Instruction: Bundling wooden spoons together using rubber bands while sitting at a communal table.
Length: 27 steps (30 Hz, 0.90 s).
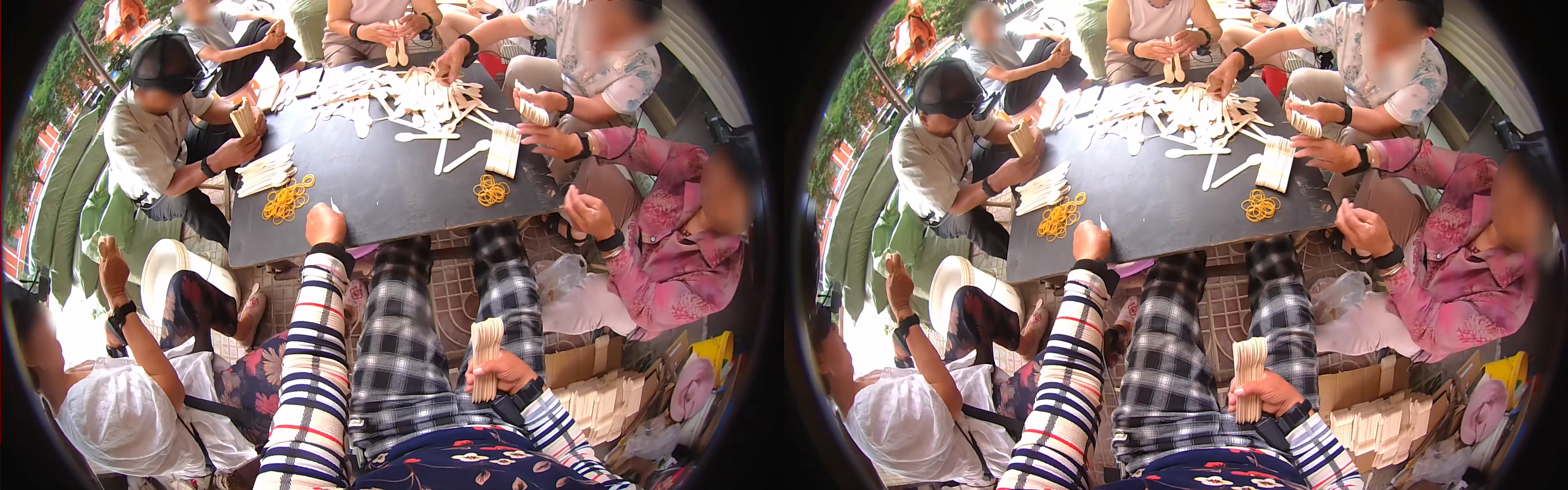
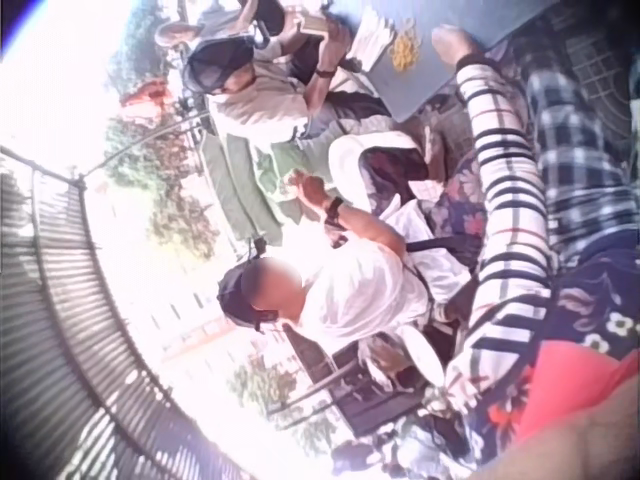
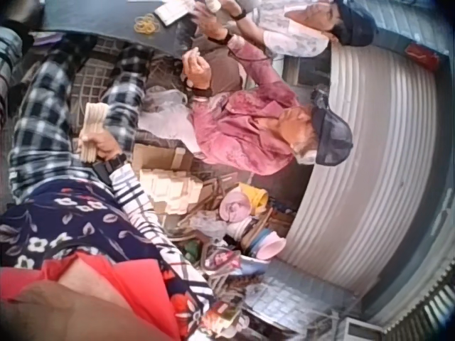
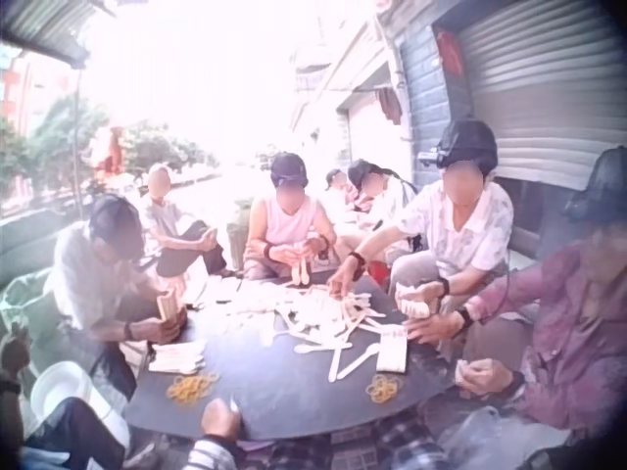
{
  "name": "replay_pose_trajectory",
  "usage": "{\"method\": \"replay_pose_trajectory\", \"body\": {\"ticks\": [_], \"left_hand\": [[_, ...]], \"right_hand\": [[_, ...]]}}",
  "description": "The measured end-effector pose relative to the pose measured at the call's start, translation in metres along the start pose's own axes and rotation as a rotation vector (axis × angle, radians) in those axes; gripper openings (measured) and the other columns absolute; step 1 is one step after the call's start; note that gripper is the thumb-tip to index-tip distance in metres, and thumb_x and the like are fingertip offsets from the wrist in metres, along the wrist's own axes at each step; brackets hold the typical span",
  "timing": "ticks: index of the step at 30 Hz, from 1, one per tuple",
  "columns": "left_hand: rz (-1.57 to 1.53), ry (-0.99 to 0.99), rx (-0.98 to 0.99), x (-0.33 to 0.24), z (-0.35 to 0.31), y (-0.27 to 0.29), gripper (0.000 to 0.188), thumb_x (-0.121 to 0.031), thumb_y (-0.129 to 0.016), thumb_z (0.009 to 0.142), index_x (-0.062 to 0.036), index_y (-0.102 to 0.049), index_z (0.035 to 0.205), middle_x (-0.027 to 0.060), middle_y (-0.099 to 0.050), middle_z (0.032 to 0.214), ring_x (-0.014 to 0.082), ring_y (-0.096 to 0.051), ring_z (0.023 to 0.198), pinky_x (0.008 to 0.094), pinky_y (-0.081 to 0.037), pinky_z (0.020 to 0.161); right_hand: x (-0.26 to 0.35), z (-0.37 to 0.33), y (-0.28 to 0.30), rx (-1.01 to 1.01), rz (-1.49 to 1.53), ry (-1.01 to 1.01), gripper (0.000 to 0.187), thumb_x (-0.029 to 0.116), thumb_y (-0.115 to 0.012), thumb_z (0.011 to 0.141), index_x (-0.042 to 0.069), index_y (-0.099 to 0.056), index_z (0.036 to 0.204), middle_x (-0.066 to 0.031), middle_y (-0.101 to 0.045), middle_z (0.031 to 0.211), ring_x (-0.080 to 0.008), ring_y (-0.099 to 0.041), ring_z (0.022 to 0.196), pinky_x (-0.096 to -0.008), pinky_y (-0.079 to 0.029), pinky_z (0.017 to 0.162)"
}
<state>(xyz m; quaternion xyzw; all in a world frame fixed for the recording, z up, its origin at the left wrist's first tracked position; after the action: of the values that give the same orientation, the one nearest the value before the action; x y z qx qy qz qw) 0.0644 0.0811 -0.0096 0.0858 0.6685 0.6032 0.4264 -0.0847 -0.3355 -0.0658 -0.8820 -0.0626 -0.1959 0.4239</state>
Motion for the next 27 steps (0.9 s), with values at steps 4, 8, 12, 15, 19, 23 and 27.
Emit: {"method": "replay_pose_trajectory", "body": {"ticks": [4, 8, 12, 15, 19, 23, 27], "left_hand": [[-0.007, 0.007, 0.026, -0.001, 0.002, 0.000, 0.024, -0.016, -0.062, 0.071, 0.0040, -0.066, 0.085, 0.0264, -0.064, 0.092, 0.0394, -0.062, 0.091, 0.0434, -0.050, 0.080], [-0.113, -0.040, 0.034, 0.034, 0.007, -0.004, 0.026, -0.015, -0.061, 0.066, 0.0059, -0.065, 0.080, 0.0276, -0.064, 0.083, 0.0397, -0.063, 0.079, 0.0420, -0.050, 0.075], [-0.797, 0.209, 0.227, 0.062, -0.041, 0.003, 0.013, -0.012, -0.059, 0.073, -0.0013, -0.056, 0.066, 0.0055, -0.054, 0.053, 0.0159, -0.054, 0.048, 0.0282, -0.041, 0.043], [-0.996, 0.407, 0.411, 0.085, -0.099, 0.007, 0.010, -0.007, -0.058, 0.076, -0.0063, -0.051, 0.069, -0.0002, -0.048, 0.058, 0.0087, -0.044, 0.044, 0.0220, -0.034, 0.038], [-1.021, 0.655, 0.556, 0.126, -0.115, -0.035, 0.012, -0.008, -0.061, 0.078, -0.0074, -0.050, 0.073, 0.0022, -0.050, 0.060, 0.0129, -0.047, 0.046, 0.0266, -0.038, 0.039], [-1.199, 0.764, 0.305, 0.147, -0.065, -0.071, 0.011, -0.013, -0.063, 0.081, -0.0057, -0.055, 0.078, 0.0029, -0.051, 0.061, 0.0165, -0.050, 0.047, 0.0294, -0.040, 0.039], [-0.938, 0.422, 0.289, 0.123, -0.064, -0.079, 0.017, -0.018, -0.063, 0.083, -0.0017, -0.061, 0.088, 0.0026, -0.054, 0.064, 0.0150, -0.050, 0.050, 0.0275, -0.040, 0.043]], "right_hand": [[-0.002, -0.001, 0.007, 0.018, 0.002, -0.003, 0.023, 0.004, -0.067, 0.077, -0.003, -0.059, 0.097, -0.0146, -0.064, 0.085, -0.0288, -0.066, 0.079, -0.0434, -0.055, 0.077], [-0.002, 0.004, 0.005, 0.048, 0.014, -0.028, 0.023, 0.005, -0.067, 0.077, -0.003, -0.059, 0.097, -0.0145, -0.064, 0.085, -0.0285, -0.066, 0.080, -0.0437, -0.055, 0.079], [0.001, 0.002, 0.004, 0.024, 0.004, 0.000, 0.023, 0.007, -0.068, 0.077, -0.004, -0.060, 0.096, -0.0145, -0.065, 0.082, -0.0264, -0.066, 0.077, -0.0382, -0.056, 0.075], [0.003, -0.001, 0.003, 0.020, 0.017, 0.007, 0.024, 0.007, -0.068, 0.077, -0.004, -0.059, 0.095, -0.0142, -0.064, 0.082, -0.0261, -0.066, 0.077, -0.0382, -0.056, 0.074], [0.002, 0.000, 0.002, 0.013, 0.017, -0.011, 0.023, 0.007, -0.068, 0.077, -0.004, -0.059, 0.095, -0.0140, -0.064, 0.083, -0.0259, -0.066, 0.077, -0.0386, -0.056, 0.075], [0.000, 0.001, -0.002, 0.025, 0.031, 0.011, 0.022, 0.007, -0.067, 0.078, -0.004, -0.059, 0.095, -0.0137, -0.064, 0.082, -0.0259, -0.066, 0.076, -0.0392, -0.056, 0.075], [0.001, 0.002, -0.006, 0.007, 0.040, 0.050, 0.021, 0.006, -0.067, 0.077, -0.003, -0.059, 0.095, -0.0137, -0.064, 0.079, -0.0249, -0.065, 0.074, -0.0392, -0.056, 0.074]]}}
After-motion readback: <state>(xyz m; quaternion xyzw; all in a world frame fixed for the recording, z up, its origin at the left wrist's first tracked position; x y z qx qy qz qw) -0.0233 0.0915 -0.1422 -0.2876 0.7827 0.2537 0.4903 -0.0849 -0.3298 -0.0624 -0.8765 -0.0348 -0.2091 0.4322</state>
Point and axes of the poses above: each hand's wrist, its own z-axis towards the middle knuckle, its own y-axis out of the back of the hand, x = y × z, the point moved 3 cm from there along z, towards the middle knuckle
